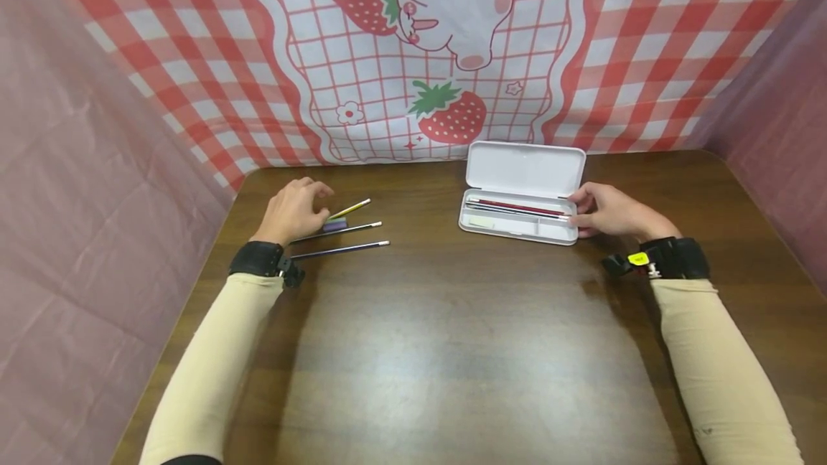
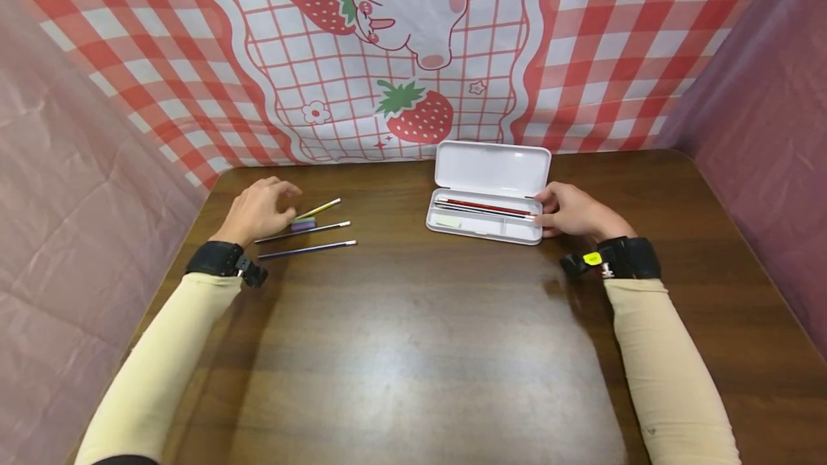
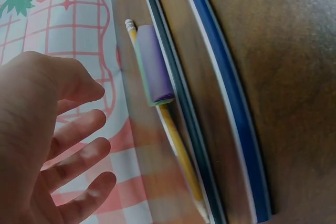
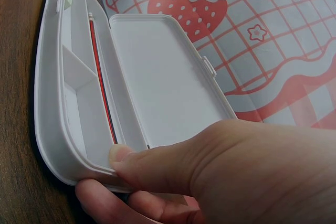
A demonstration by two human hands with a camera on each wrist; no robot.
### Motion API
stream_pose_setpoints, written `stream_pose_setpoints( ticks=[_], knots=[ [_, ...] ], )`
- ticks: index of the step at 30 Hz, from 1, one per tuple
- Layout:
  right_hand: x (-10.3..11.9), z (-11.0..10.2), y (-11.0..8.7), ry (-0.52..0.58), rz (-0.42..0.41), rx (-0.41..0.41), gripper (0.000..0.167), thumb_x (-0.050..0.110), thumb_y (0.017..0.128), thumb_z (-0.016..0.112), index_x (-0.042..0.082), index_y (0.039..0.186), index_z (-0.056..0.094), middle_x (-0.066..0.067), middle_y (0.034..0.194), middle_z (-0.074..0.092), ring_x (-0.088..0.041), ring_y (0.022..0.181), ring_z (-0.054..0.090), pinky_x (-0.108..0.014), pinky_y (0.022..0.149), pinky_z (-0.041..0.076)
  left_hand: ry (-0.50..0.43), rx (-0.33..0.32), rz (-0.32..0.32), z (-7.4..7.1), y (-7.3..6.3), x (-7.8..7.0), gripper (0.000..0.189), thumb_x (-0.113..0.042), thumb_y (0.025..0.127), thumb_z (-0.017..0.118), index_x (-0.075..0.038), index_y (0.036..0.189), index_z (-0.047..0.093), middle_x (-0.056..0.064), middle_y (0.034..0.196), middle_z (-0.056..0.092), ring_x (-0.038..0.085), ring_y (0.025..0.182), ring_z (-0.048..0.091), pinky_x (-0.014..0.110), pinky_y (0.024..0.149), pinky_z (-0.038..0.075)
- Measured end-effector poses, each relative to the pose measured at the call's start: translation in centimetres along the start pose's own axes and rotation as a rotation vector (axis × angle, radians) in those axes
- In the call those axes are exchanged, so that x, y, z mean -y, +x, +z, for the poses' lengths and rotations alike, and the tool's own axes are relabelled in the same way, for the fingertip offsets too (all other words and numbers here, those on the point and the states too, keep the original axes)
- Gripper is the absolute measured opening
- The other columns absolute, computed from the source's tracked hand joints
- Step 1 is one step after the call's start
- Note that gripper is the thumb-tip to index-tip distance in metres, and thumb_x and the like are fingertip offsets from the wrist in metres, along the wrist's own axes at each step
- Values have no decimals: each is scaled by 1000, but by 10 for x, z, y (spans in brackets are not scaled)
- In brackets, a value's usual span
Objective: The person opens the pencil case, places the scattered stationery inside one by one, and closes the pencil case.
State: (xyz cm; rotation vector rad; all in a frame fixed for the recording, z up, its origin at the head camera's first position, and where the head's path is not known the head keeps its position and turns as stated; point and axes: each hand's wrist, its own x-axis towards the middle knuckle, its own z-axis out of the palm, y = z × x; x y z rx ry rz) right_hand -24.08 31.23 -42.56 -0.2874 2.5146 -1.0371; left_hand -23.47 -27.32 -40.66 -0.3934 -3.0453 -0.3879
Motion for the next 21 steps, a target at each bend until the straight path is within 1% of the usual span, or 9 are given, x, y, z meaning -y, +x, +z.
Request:
stream_pose_setpoints(
  ticks=[6,11,14,16,21],
  knots=[
    [1,0,-1,6,3,-1,50,-1,106,73,-18,144,47,-31,119,62,-20,89,71,-24,73,67,-55,31,-23,10,-2,3,40,-12,96,72,-6,135,76,20,130,74,42,125,70,65,100,59],
    [1,-1,-1,11,-2,3,49,-1,105,73,-18,144,47,-31,118,62,-20,88,70,-24,73,67,-111,31,-30,19,-5,8,36,-10,98,72,-6,134,77,20,129,75,42,125,71,65,104,57],
    [0,-1,-1,9,-8,5,49,-1,105,73,-18,143,48,-31,118,63,-19,88,69,-24,73,67,-139,14,-24,23,-6,11,35,-10,96,73,-7,130,79,20,126,76,43,121,72,65,100,57],
    [0,-1,-1,5,-6,6,49,-1,105,73,-18,144,47,-31,119,62,-20,89,69,-24,73,67,-136,-15,-18,33,-1,23,34,-11,93,75,-10,126,81,16,122,77,39,115,73,61,94,59],
    [0,-1,-2,-5,1,7,49,0,106,72,-17,145,47,-33,122,62,-22,91,70,-24,74,67,-145,-13,-11,36,0,28,32,-9,91,72,-12,120,83,14,115,77,36,108,73,58,90,58]
  ],
)
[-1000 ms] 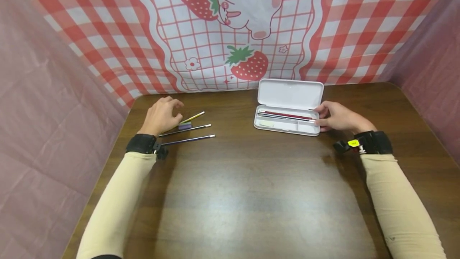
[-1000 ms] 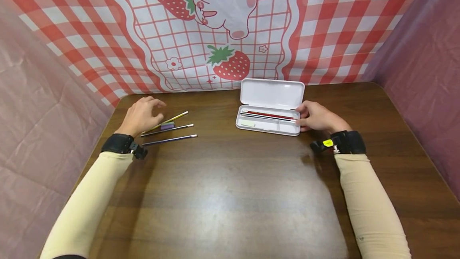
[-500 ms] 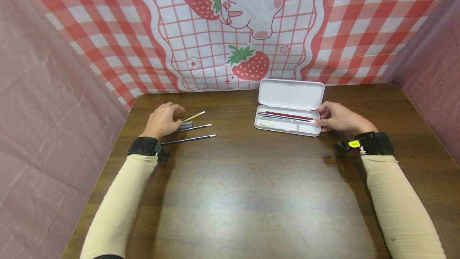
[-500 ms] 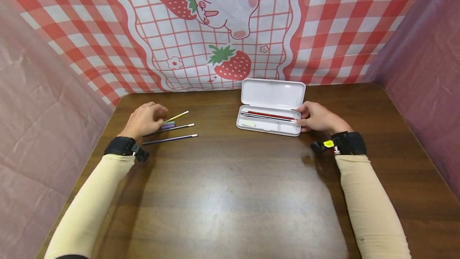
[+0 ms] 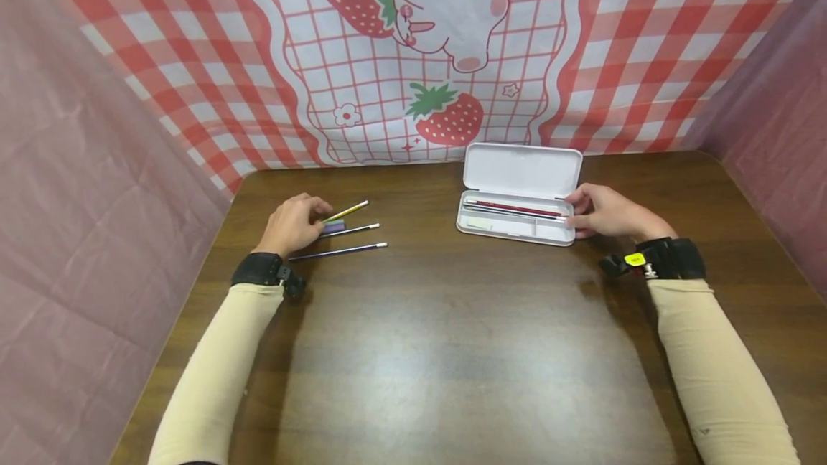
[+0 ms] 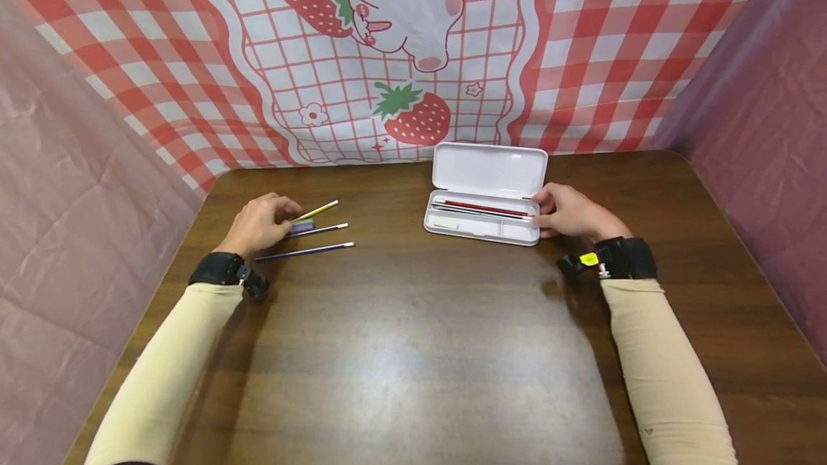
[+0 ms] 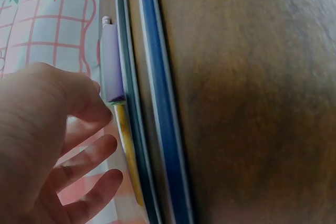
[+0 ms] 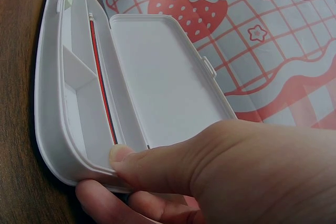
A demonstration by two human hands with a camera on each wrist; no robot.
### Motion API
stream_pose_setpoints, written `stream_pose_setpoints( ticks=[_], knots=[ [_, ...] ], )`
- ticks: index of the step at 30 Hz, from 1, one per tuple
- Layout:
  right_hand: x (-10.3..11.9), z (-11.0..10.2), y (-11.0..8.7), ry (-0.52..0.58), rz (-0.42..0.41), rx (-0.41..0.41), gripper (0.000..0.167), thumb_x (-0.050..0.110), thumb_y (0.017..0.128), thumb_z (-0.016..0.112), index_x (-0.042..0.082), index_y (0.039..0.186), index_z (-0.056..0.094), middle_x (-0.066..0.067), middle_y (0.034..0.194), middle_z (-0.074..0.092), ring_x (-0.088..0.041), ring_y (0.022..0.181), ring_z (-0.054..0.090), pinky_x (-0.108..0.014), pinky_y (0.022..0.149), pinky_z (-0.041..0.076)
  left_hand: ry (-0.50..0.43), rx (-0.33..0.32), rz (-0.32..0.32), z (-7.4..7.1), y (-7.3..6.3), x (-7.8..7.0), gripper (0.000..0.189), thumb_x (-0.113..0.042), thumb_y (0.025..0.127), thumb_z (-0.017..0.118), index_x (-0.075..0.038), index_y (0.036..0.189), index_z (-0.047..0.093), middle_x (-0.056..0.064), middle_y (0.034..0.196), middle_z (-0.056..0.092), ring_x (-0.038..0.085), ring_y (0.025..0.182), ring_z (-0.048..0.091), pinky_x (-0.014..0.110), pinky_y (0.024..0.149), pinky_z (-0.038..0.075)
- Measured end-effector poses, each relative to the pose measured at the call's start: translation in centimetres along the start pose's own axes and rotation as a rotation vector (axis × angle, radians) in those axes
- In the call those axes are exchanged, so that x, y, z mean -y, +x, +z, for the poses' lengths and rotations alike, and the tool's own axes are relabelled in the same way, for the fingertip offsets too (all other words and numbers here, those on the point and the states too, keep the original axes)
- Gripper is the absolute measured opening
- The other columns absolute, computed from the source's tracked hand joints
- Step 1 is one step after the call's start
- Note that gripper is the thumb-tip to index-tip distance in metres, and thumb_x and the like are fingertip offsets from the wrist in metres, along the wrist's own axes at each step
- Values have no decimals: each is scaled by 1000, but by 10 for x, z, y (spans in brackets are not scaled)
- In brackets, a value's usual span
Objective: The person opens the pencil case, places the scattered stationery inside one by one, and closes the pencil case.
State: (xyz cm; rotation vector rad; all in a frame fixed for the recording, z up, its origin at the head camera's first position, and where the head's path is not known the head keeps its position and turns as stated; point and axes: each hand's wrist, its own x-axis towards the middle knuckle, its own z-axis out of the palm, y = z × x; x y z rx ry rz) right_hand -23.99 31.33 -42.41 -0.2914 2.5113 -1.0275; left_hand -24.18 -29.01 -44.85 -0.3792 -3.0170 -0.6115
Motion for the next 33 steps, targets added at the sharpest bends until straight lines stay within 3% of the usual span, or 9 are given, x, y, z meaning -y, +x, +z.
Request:
stream_pose_setpoints(
  ticks=[2,7,13,22,29,33],
  knots=[
    [0,0,0,-3,-1,-1,49,0,106,72,-17,145,47,-33,122,62,-22,91,70,-24,74,67,-12,11,9,-1,-2,0,32,-6,90,69,-11,119,83,14,113,76,36,106,72,58,89,57],
    [0,0,2,-2,-2,-6,48,0,106,72,-17,144,47,-31,120,62,-21,89,70,-23,73,66,-1,0,-5,20,7,28,36,-4,88,68,-17,118,85,9,113,75,30,103,70,53,86,57],
    [2,0,1,1,0,-7,48,-1,106,72,-17,144,47,-30,120,61,-21,90,69,-23,73,66,54,-25,7,38,17,50,37,-4,91,68,-20,120,84,3,113,75,26,104,72,52,86,58],
    [0,0,3,-7,6,-6,48,-1,107,71,-16,145,47,-32,121,61,-21,89,69,-22,73,66,42,-18,4,30,13,38,39,0,91,65,-17,120,83,6,109,74,28,99,70,50,81,55],
    [0,0,2,-4,10,-4,48,0,107,71,-17,145,47,-32,121,61,-21,89,69,-23,74,66,52,-22,22,38,17,48,38,-2,93,65,-18,122,83,5,111,74,28,100,70,50,82,56],
    [0,1,1,2,11,-5,48,0,107,71,-17,145,47,-32,120,62,-21,89,70,-23,73,66,36,-21,18,35,13,42,39,-1,92,63,-17,122,83,7,112,74,29,100,70,51,82,56]
  ],
)
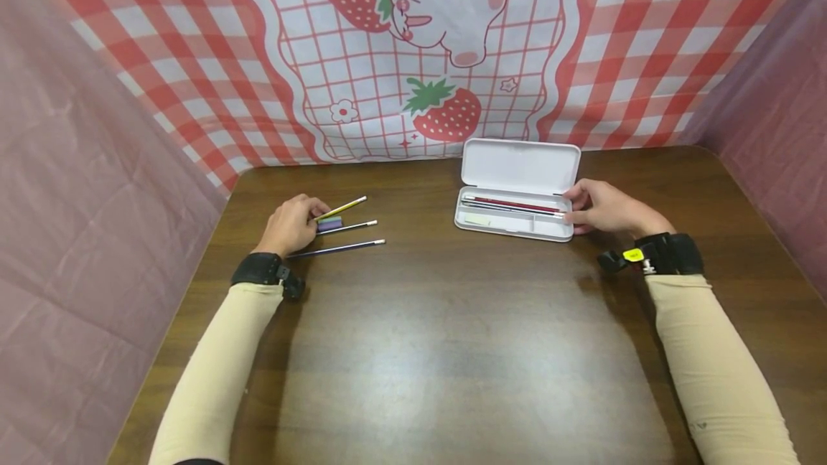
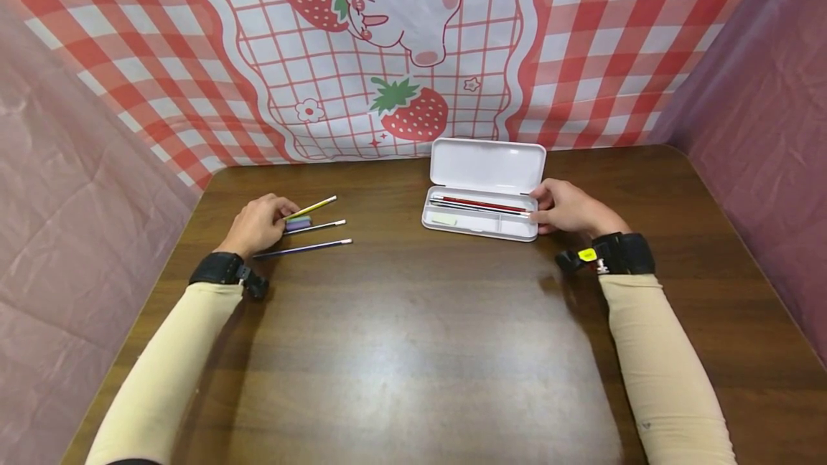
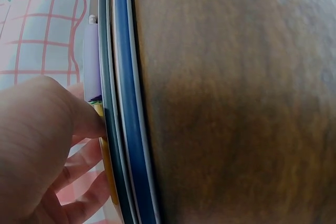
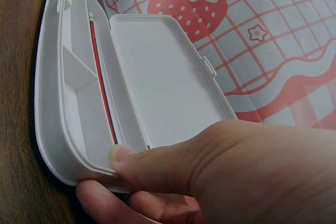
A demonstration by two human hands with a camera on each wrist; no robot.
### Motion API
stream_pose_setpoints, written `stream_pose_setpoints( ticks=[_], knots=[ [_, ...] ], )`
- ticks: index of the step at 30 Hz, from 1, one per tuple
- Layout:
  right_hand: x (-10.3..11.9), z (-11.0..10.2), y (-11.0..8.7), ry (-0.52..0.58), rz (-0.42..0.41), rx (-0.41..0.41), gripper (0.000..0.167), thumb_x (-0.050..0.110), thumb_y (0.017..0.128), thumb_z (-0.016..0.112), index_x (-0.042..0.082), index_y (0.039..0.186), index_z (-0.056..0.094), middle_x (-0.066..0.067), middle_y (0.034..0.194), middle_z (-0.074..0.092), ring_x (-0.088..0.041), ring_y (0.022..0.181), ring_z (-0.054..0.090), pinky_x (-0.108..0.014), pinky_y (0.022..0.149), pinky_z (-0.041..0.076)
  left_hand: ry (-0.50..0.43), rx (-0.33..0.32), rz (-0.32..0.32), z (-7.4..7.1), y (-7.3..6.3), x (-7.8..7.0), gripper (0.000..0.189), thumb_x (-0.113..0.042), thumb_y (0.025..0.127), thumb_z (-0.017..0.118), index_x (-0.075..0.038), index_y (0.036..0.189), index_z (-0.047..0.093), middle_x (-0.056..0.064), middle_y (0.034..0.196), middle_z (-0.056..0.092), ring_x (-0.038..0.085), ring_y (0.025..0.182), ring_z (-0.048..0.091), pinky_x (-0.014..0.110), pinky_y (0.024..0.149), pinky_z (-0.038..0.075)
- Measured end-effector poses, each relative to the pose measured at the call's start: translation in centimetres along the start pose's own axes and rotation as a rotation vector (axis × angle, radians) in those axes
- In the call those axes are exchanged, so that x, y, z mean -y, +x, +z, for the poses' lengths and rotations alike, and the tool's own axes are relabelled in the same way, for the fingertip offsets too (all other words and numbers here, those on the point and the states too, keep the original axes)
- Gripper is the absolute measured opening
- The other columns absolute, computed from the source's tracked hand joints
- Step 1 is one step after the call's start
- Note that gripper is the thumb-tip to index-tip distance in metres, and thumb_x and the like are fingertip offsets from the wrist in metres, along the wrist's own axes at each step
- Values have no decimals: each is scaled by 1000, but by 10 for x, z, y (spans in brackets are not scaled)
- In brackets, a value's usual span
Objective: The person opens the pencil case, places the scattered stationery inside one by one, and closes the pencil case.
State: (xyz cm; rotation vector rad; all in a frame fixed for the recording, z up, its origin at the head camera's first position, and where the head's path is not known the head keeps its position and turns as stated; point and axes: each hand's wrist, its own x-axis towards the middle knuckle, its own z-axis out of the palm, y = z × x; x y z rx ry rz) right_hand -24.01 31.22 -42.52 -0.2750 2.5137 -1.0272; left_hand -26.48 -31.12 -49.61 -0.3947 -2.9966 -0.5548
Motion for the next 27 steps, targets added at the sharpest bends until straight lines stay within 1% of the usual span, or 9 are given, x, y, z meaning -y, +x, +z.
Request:
stream_pose_setpoints(
  ticks=[7,10,14,17,19,20,24,26,27],
  knots=[
    [2,1,-1,12,-7,4,48,0,106,72,-17,144,48,-30,119,62,-21,89,71,-23,74,67,-43,46,-34,-33,-18,-46,37,4,95,59,-6,123,81,17,114,73,38,105,69,58,88,55],
    [2,1,-1,11,-9,6,48,0,106,72,-17,144,48,-30,119,62,-21,89,70,-23,74,67,-18,35,-39,-24,-13,-33,37,3,95,61,-9,122,82,14,113,73,35,103,69,55,86,56],
    [2,0,-1,8,-10,2,48,0,106,73,-16,144,48,-30,119,62,-21,89,70,-23,74,67,8,15,-26,-5,-2,-4,38,2,95,63,-18,122,83,7,112,73,28,102,68,50,83,56],
    [1,0,-1,9,-8,1,48,0,106,73,-16,143,48,-30,119,62,-20,89,70,-24,74,67,14,10,-14,-2,0,4,38,1,97,65,-20,123,82,6,116,74,29,107,70,53,86,58],
    [1,-1,-1,9,-7,1,48,0,106,73,-16,143,48,-30,119,62,-20,89,70,-24,74,68,7,15,-17,-10,-3,-6,37,3,97,64,-16,125,82,11,120,75,36,111,72,59,88,58],
    [1,-1,-1,9,-7,1,48,0,106,73,-16,143,48,-30,119,62,-20,89,70,-24,74,68,-11,13,-8,-12,-3,-5,36,1,99,64,-17,125,82,9,122,76,34,114,73,58,89,59],
    [0,0,0,7,-8,-3,48,0,106,73,-16,143,48,-30,119,62,-20,90,70,-24,74,67,-32,24,-24,-38,-13,-36,36,5,100,61,-8,128,80,17,125,75,42,119,72,62,95,59],
    [0,0,0,7,-7,-3,48,0,106,73,-16,144,48,-29,119,61,-20,90,69,-23,74,67,-17,29,-27,-45,-14,-42,36,5,100,59,-7,128,79,18,126,75,41,120,72,61,96,59],
    [0,0,0,9,-7,-2,48,0,106,73,-16,144,48,-29,119,61,-20,90,69,-23,75,67,4,38,-42,-51,-17,-52,37,8,99,58,-4,129,78,22,127,74,45,120,70,64,96,58]
  ],
)
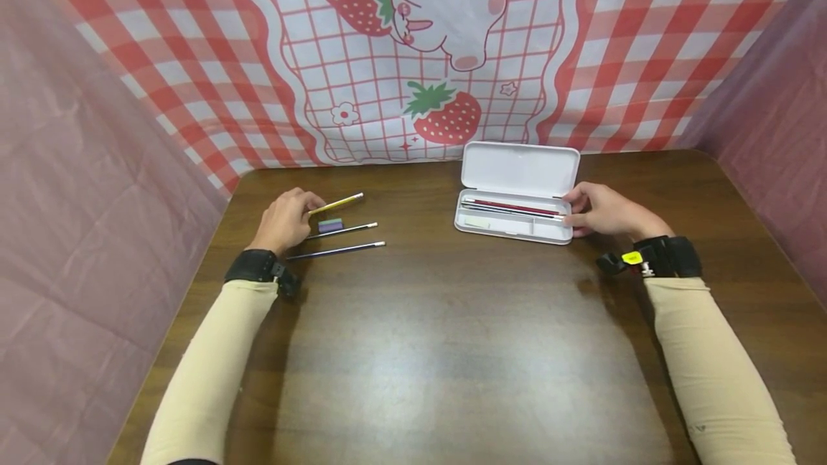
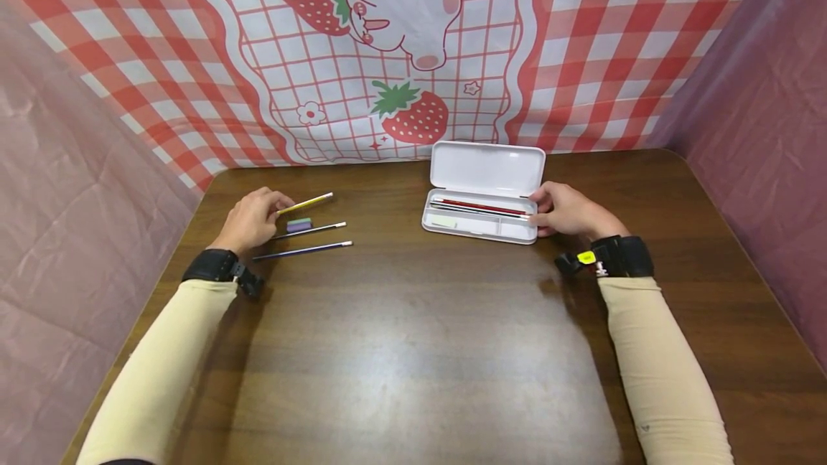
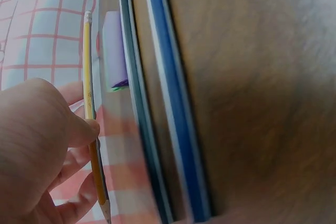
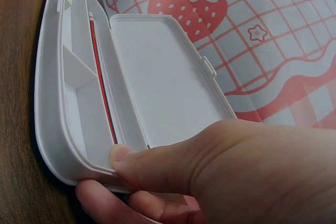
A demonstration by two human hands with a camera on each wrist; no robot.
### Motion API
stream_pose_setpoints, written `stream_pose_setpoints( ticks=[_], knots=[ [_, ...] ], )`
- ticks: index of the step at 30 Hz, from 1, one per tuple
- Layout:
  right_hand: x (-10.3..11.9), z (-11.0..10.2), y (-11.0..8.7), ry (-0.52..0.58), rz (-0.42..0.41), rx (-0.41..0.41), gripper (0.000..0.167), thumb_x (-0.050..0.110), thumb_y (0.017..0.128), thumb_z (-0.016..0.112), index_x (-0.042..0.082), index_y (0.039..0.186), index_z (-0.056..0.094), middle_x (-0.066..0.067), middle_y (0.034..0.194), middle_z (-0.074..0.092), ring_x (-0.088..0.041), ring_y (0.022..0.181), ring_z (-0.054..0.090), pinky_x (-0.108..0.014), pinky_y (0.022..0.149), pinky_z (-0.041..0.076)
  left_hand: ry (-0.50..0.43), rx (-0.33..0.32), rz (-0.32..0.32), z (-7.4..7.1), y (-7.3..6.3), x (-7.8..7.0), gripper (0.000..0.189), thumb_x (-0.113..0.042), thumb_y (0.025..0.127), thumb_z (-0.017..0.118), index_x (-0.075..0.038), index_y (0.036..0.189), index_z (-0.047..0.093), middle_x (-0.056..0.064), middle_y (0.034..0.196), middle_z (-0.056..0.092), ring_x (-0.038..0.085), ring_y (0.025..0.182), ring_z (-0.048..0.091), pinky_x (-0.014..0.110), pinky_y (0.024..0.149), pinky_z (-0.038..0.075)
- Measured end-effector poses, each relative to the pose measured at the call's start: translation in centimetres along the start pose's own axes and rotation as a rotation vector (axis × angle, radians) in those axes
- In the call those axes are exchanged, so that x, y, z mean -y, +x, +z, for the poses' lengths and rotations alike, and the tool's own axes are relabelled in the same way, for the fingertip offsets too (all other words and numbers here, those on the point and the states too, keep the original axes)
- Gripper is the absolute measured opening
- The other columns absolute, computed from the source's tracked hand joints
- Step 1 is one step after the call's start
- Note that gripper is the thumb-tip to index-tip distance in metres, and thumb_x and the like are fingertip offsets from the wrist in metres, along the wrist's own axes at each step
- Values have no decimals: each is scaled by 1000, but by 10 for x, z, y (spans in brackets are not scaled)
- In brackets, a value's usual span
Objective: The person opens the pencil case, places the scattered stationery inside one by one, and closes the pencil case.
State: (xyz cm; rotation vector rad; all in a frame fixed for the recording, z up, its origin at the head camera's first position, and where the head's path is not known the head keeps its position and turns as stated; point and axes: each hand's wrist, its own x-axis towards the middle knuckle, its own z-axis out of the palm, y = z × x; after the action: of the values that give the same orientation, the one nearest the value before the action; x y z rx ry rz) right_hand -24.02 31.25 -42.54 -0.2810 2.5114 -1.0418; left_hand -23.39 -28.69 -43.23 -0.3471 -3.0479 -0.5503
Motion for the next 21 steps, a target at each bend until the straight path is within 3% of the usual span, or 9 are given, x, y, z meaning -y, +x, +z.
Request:
stream_pose_setpoints(
  ticks=[7,16,21],
  knots=[
    [-1,0,-1,-6,-2,-1,48,0,106,72,-16,144,47,-31,121,62,-21,91,69,-23,75,67,47,-1,4,-15,5,-6,40,9,99,56,-4,131,77,21,125,74,40,114,68,60,91,58],
    [0,0,0,0,3,5,48,0,106,72,-16,144,47,-30,121,61,-20,91,69,-23,75,67,90,2,10,-29,8,-12,46,11,96,55,-6,133,77,20,126,73,39,120,67,58,91,59],
    [0,-1,-1,4,0,2,48,-1,106,72,-16,144,47,-29,119,62,-19,90,69,-23,74,67,98,-33,36,-35,11,-14,42,10,98,55,-5,131,77,22,124,74,42,119,67,59,90,57]
  ],
)
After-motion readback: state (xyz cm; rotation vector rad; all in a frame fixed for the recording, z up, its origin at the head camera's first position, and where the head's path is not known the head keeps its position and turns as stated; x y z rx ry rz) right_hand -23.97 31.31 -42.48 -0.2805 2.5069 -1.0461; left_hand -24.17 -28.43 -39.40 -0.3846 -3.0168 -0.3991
